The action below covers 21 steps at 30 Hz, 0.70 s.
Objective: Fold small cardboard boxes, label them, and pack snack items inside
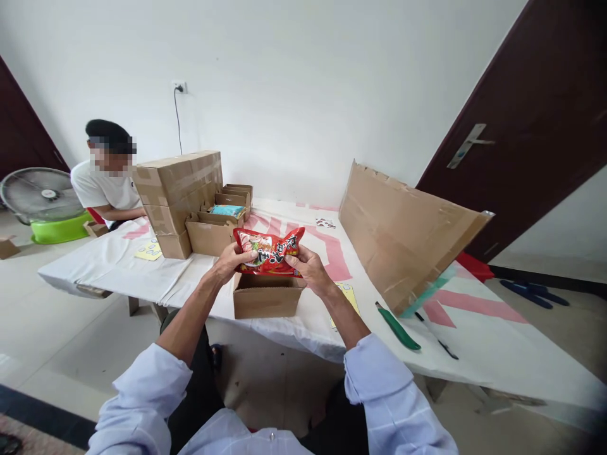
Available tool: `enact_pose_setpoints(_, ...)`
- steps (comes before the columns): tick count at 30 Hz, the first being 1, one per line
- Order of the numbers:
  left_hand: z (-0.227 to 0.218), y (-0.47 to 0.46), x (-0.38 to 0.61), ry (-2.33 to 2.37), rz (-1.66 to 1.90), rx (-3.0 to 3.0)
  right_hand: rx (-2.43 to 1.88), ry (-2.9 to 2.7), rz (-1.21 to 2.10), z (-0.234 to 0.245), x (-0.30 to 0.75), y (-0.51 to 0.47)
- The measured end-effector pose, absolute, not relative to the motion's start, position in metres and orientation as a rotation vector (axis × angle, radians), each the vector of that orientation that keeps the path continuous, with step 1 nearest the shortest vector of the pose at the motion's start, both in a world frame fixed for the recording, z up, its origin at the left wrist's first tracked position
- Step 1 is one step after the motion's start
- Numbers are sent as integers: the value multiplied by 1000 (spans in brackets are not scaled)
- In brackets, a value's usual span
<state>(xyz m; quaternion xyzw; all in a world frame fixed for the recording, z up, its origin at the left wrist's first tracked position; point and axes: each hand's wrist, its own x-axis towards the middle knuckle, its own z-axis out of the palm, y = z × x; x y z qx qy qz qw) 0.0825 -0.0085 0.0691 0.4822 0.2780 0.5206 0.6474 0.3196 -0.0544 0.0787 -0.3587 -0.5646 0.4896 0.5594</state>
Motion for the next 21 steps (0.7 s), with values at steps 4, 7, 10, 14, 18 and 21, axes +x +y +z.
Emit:
enact_pose_setpoints(4,67,1,81,663,1295,1023,-796,-1265,1203,77,318,-45)
enact_pose_setpoints(7,61,8,89,692,1401,965,-765,-1196,1234,72,315,-35)
enact_pose_setpoints(10,59,15,92,680,1464,914,-772,-1157,1251,66,320,-23)
enact_pose_setpoints(14,62,24,87,629,1540,884,-822,-1069,1211,62,334,-13)
enact_pose_setpoints(18,65,25,95,588,1662,915,-750,-1114,1286,61,330,-13)
enact_pose_setpoints(21,64,17,113,538,1669,925,-756,-1129,1271,61,315,-12)
